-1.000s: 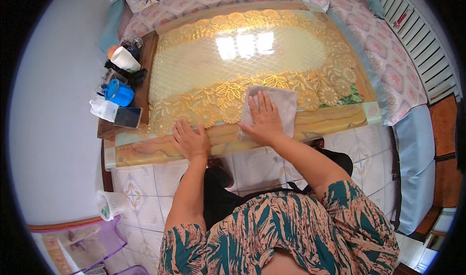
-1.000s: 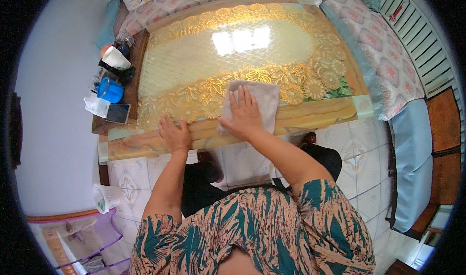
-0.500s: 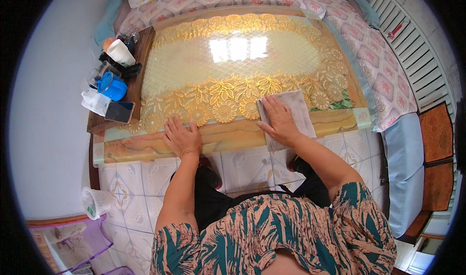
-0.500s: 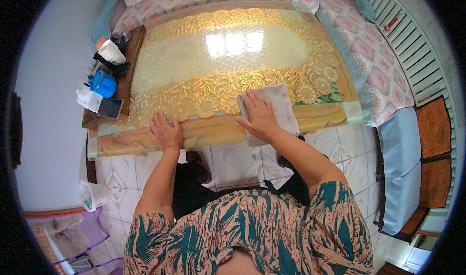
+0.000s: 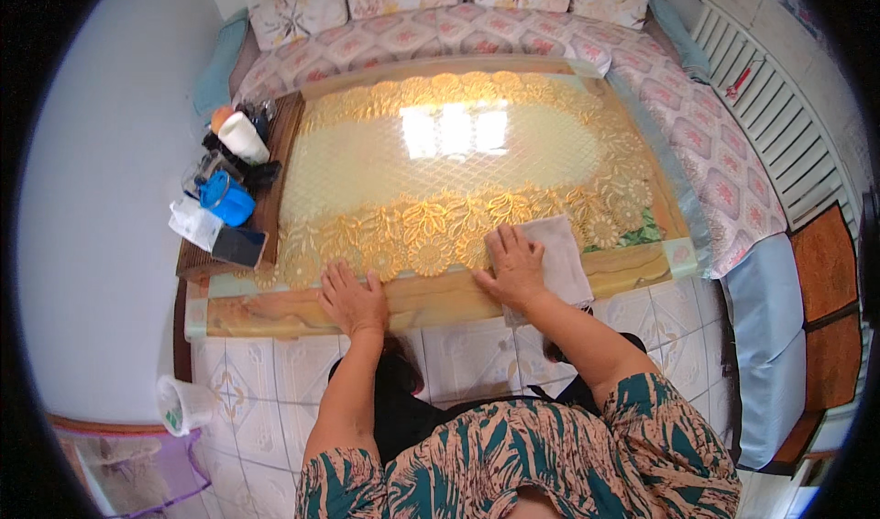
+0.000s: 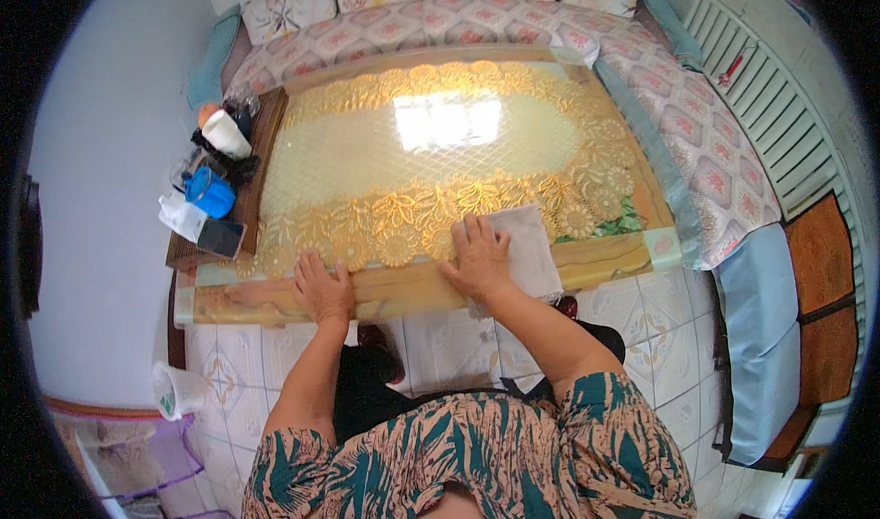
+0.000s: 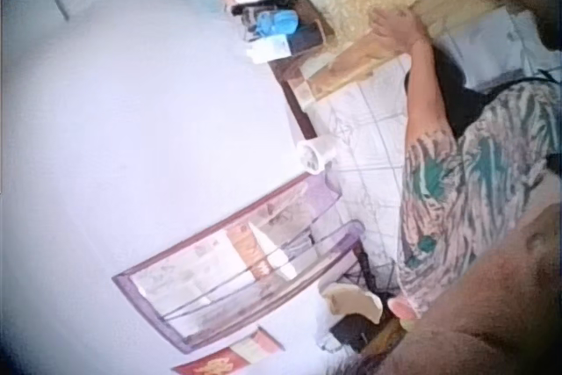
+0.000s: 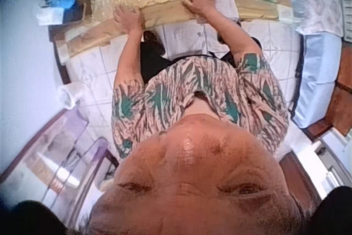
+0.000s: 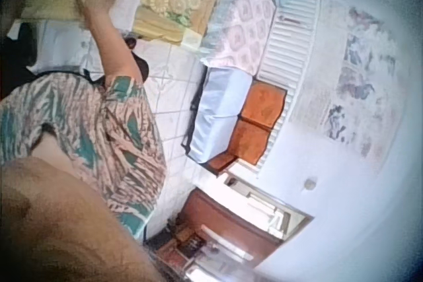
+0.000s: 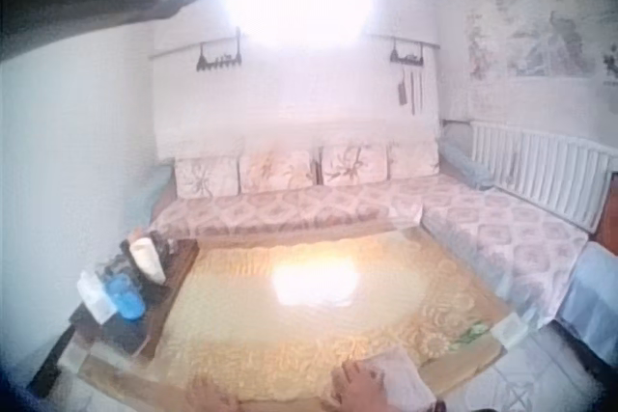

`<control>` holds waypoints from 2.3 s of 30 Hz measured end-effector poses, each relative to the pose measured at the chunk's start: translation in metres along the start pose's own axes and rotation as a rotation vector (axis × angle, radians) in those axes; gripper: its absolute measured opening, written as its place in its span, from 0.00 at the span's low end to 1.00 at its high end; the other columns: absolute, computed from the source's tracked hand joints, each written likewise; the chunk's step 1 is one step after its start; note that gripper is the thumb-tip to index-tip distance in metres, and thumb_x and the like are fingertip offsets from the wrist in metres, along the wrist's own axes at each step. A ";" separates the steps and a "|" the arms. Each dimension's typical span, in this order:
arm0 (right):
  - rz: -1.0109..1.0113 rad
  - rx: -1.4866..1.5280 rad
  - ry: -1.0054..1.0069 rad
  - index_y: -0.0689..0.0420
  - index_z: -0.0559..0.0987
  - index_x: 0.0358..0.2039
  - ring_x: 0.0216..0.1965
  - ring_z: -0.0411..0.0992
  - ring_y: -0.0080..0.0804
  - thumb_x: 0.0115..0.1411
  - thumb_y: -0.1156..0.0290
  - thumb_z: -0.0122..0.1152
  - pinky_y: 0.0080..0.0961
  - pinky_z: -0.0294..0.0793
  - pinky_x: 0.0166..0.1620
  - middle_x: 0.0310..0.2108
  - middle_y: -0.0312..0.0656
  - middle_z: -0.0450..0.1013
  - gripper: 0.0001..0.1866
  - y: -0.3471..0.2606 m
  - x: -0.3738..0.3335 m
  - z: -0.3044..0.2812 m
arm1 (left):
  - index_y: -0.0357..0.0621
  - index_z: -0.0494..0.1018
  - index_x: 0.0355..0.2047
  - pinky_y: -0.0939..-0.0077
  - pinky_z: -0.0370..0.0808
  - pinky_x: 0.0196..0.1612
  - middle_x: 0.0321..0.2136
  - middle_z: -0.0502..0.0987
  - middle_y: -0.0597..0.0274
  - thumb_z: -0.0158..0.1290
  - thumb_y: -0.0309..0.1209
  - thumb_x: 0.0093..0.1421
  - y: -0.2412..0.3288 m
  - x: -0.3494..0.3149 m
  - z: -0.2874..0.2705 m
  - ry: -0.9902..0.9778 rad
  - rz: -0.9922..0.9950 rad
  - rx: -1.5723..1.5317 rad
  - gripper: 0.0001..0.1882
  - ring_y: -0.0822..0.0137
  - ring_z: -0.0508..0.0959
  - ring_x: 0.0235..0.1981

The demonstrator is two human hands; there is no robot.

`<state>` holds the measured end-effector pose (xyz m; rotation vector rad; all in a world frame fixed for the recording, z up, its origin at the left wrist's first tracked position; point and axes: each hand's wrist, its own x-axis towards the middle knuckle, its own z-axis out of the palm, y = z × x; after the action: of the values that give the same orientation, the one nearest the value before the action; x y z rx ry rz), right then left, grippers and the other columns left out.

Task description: The person wipes a glass tabletop with a cloth, cleaning the patterned center and the wooden frame, and then folds the cloth on the table surface.

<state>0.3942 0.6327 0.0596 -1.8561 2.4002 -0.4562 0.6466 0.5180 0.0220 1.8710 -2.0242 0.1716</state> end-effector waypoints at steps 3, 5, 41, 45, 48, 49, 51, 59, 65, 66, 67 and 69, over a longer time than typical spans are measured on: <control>-0.013 0.043 0.002 0.54 0.62 0.61 0.68 0.45 0.46 0.49 0.48 0.62 0.54 0.48 0.59 0.65 0.51 0.51 0.42 0.001 -0.005 -0.001 | 0.44 0.64 0.59 0.54 0.53 0.64 0.63 0.62 0.56 0.49 0.47 0.59 0.001 0.001 -0.006 0.001 -0.008 -0.015 0.31 0.54 0.59 0.63; -0.076 0.010 0.100 0.53 0.60 0.62 0.69 0.42 0.50 0.49 0.47 0.63 0.57 0.44 0.61 0.66 0.53 0.49 0.44 0.007 -0.020 0.003 | 0.43 0.64 0.58 0.54 0.52 0.64 0.62 0.62 0.55 0.49 0.47 0.58 0.000 0.002 -0.008 0.021 0.002 -0.039 0.31 0.54 0.59 0.63; -0.144 0.148 0.116 0.47 0.63 0.64 0.68 0.48 0.54 0.54 0.47 0.57 0.48 0.47 0.66 0.67 0.56 0.50 0.39 0.049 -0.031 0.027 | 0.40 0.64 0.59 0.57 0.54 0.64 0.61 0.63 0.52 0.47 0.47 0.62 -0.023 0.008 0.020 0.035 0.116 0.042 0.30 0.53 0.62 0.62; 0.196 -0.048 0.109 0.48 0.63 0.64 0.67 0.51 0.51 0.54 0.45 0.57 0.47 0.51 0.65 0.66 0.55 0.51 0.39 0.155 -0.038 -0.025 | 0.39 0.64 0.59 0.57 0.55 0.64 0.61 0.63 0.50 0.47 0.46 0.63 -0.024 0.006 0.017 0.041 0.130 0.058 0.30 0.52 0.62 0.62; 0.504 -0.165 0.096 0.46 0.57 0.67 0.69 0.45 0.46 0.58 0.45 0.53 0.45 0.45 0.67 0.68 0.48 0.49 0.40 0.226 -0.064 -0.058 | 0.38 0.63 0.59 0.56 0.55 0.64 0.61 0.63 0.50 0.47 0.45 0.64 -0.018 0.006 0.016 0.053 0.151 0.043 0.29 0.52 0.61 0.62; 0.677 -0.175 0.069 0.46 0.56 0.67 0.69 0.44 0.46 0.58 0.45 0.52 0.44 0.44 0.67 0.68 0.48 0.48 0.40 0.230 -0.067 -0.074 | 0.38 0.63 0.59 0.56 0.56 0.64 0.61 0.63 0.50 0.47 0.45 0.64 -0.018 0.007 0.016 0.055 0.158 0.037 0.29 0.51 0.61 0.62; 0.804 -0.249 0.161 0.46 0.57 0.67 0.69 0.45 0.46 0.58 0.46 0.53 0.44 0.45 0.67 0.68 0.48 0.49 0.38 0.238 -0.070 -0.066 | 0.37 0.63 0.59 0.56 0.55 0.64 0.61 0.63 0.49 0.47 0.44 0.64 -0.014 0.005 0.011 0.024 0.135 0.026 0.29 0.51 0.60 0.63; 0.044 0.312 0.153 0.52 0.67 0.60 0.62 0.58 0.55 0.49 0.51 0.62 0.49 0.55 0.63 0.60 0.59 0.60 0.38 0.071 -0.014 -0.002 | 0.35 0.61 0.60 0.55 0.51 0.66 0.62 0.61 0.45 0.47 0.42 0.63 -0.016 0.005 0.008 -0.026 0.117 -0.016 0.30 0.48 0.58 0.64; -0.476 0.235 0.019 0.50 0.59 0.66 0.69 0.47 0.51 0.53 0.43 0.56 0.48 0.44 0.67 0.67 0.56 0.49 0.43 -0.025 0.025 0.045 | 0.34 0.60 0.61 0.55 0.50 0.66 0.63 0.58 0.42 0.47 0.41 0.63 -0.020 0.009 0.008 -0.067 0.122 -0.083 0.31 0.47 0.57 0.64; -0.467 0.244 -0.015 0.51 0.60 0.65 0.69 0.47 0.51 0.53 0.43 0.57 0.47 0.44 0.68 0.67 0.56 0.49 0.43 -0.021 0.038 0.047 | 0.34 0.60 0.61 0.55 0.50 0.66 0.63 0.58 0.42 0.47 0.41 0.63 -0.021 0.008 0.006 -0.075 0.117 -0.088 0.31 0.46 0.57 0.64; -0.454 0.251 -0.053 0.52 0.61 0.65 0.69 0.47 0.51 0.52 0.43 0.58 0.46 0.44 0.68 0.67 0.56 0.50 0.43 -0.008 0.055 0.047 | 0.34 0.60 0.61 0.55 0.50 0.66 0.63 0.58 0.41 0.47 0.41 0.63 -0.019 0.007 0.004 -0.089 0.113 -0.096 0.31 0.46 0.57 0.64; -0.354 0.245 -0.052 0.52 0.62 0.64 0.68 0.48 0.51 0.51 0.43 0.58 0.44 0.45 0.68 0.67 0.56 0.51 0.43 0.022 0.086 0.043 | 0.33 0.60 0.61 0.55 0.50 0.66 0.63 0.58 0.41 0.47 0.41 0.63 -0.013 0.008 -0.002 -0.100 0.116 -0.112 0.31 0.46 0.57 0.64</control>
<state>0.3605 0.5475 0.0231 -2.1448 1.8839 -0.6811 0.6592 0.5100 0.0247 1.7271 -2.1639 -0.0052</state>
